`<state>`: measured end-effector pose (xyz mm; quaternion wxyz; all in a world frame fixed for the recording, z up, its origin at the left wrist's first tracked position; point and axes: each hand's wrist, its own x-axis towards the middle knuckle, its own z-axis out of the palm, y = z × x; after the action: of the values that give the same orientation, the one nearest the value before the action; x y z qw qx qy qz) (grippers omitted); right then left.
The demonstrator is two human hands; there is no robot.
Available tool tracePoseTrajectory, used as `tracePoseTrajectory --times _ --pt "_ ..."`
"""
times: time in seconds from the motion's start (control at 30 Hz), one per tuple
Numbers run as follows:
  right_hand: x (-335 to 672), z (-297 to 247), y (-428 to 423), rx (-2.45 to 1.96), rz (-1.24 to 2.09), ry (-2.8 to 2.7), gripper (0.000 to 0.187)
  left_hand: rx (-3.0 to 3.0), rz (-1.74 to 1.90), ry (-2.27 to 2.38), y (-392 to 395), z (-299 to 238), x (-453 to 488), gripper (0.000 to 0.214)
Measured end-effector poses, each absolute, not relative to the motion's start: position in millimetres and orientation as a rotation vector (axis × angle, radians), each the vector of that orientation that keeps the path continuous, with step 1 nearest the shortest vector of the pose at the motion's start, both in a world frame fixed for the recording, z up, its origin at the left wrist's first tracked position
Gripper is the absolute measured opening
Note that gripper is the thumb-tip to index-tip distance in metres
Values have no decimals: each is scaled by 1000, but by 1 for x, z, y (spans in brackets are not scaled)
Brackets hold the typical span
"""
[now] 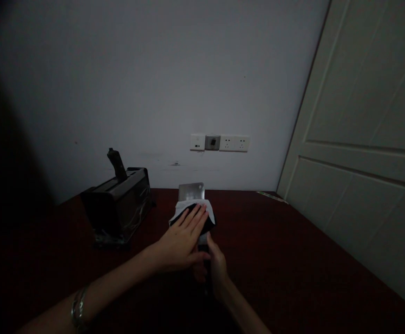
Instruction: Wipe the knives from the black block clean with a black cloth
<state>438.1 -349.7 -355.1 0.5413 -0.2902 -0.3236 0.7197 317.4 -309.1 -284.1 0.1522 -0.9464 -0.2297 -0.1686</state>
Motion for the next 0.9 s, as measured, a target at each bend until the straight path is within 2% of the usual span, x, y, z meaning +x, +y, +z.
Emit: tracePoseTrajectory --times 0.2,0.47,0.67,0.9 --pt "431 -348 -355 -551 1856 -685 49 -2707 -509 -815 -282 -254 313 76" --pt "439 -353 -344 -505 1856 -736 56 -2717 -493 -701 -299 -273 321 79" --pt "429 -350 -352 -492 1909 -675 47 -2616 -593 -818 -277 -261 308 77" --pt "426 -350 -357 -489 1976 -671 49 -2564 -621 -899 -278 -254 300 80"
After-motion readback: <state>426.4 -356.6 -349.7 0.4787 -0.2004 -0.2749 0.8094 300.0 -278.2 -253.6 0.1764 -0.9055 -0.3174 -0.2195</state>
